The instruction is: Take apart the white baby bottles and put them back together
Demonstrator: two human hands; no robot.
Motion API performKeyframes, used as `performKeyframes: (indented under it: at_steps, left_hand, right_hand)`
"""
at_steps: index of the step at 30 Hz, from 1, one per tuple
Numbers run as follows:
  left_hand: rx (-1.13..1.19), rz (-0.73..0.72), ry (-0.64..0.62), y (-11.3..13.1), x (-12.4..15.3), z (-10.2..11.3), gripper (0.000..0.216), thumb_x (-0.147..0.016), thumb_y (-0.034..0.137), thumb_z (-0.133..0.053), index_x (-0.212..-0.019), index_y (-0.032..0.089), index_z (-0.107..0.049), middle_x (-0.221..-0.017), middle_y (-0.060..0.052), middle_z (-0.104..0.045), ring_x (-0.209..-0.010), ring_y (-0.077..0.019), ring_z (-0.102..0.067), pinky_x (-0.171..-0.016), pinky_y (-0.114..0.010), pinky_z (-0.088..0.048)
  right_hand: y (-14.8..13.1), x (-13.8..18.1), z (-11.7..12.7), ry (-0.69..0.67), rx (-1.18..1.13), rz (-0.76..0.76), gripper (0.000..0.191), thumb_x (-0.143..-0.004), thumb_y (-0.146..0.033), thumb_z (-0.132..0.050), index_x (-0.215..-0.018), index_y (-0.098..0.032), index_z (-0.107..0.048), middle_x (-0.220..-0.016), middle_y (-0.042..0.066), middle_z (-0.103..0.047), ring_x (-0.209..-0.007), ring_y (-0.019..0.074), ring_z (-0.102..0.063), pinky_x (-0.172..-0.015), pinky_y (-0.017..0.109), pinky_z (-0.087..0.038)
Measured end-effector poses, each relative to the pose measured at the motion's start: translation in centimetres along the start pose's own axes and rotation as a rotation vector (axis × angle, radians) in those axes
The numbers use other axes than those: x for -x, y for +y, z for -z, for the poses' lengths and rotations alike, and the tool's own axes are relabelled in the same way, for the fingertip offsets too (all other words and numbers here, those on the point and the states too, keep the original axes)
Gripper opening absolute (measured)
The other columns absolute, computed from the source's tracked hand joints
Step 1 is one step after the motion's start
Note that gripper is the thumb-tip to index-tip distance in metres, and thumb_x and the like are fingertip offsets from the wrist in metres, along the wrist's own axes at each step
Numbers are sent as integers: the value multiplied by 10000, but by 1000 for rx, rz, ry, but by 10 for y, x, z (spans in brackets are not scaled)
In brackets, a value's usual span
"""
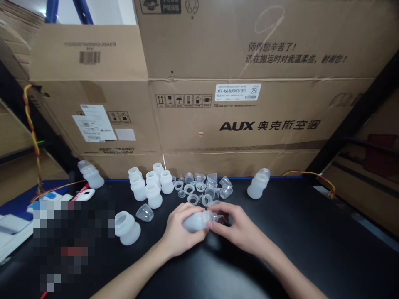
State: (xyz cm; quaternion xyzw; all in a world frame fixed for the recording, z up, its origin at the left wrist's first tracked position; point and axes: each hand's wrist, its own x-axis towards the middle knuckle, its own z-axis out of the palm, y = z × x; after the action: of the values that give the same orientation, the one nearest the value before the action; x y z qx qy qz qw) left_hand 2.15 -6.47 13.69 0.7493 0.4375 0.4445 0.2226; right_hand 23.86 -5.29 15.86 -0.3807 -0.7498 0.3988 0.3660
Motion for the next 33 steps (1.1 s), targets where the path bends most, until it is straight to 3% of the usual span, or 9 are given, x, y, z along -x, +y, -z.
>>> performKeyframes:
  at_steps: [2,6,10,12,17,20,25,29,33]
  left_hand:
    - [-64,-48,21,-6,2,-3,411,-685,178,-805,-1083,277,-781,-978,-35,-721,-882,-206,-691,-830,-353,-592]
    - [-100,-44,16,-7,5,-7,409,-719,171,-779,-1111,288,-766,-976,-22,-704,-848,-178,-695,-791,-307,-595]
    - [-107,-12,31,-5,2,-5,355,-744,223,-788,-1095,276,-766,-976,-20,-702,-833,-168,-694,-761,-284,-589]
    - [-120,-7,47,-6,1,-2,344,-742,218,-787,-1080,278,-770,-970,-17,-706,-840,-170,-698,-768,-284,-589]
    - [-173,-43,46,-11,1,0,375,-712,210,-798,-1080,280,-773,-969,-22,-717,-859,-188,-706,-793,-306,-595]
    - [-178,-64,29,-13,3,-1,393,-720,226,-800,-1106,287,-764,-994,-22,-717,-876,-189,-698,-824,-316,-592]
    - [-163,-47,16,-13,4,-2,374,-731,230,-797,-1095,306,-761,-976,-6,-702,-873,-177,-686,-817,-303,-579]
    - [-166,-72,14,-14,4,-2,412,-718,223,-804,-1116,310,-753,-985,-1,-707,-867,-176,-684,-817,-308,-580]
    - [-185,-127,-6,-16,5,-3,449,-717,258,-822,-1155,307,-740,-989,-10,-712,-892,-195,-681,-823,-327,-587]
  right_hand:
    - [7,-2,-1,-23,31,-76,368,-928,-544,-694,-932,-187,-782,-802,33,-711,-700,164,-592,-633,260,-451]
    - [13,0,-2,6,205,-148,643,-1058,-588,-419,-636,-170,-664,-552,15,-584,-535,130,-508,-567,263,-359]
    - [8,2,6,101,216,-13,319,-993,-490,-606,-1160,-228,-676,-954,33,-697,-729,163,-582,-677,281,-457]
    - [5,3,10,19,153,76,404,-950,-389,-678,-1323,-257,-596,-1143,52,-666,-837,174,-595,-769,299,-503]
    - [5,1,10,-28,236,93,183,-1008,-338,-592,-1110,-227,-696,-982,52,-673,-794,174,-578,-741,303,-473]
    - [6,1,10,4,386,49,260,-1027,-418,-579,-929,-203,-685,-836,35,-650,-757,177,-569,-715,304,-437]
    - [4,3,13,-95,310,125,268,-973,-336,-656,-1214,-233,-600,-1144,46,-618,-858,155,-575,-805,285,-482]
    - [4,3,8,-60,382,105,130,-1026,-336,-568,-1056,-218,-613,-1020,25,-602,-850,156,-574,-798,284,-455]
    - [7,2,4,-38,490,49,404,-1104,-389,-380,-808,-189,-567,-858,16,-565,-763,149,-549,-728,289,-410]
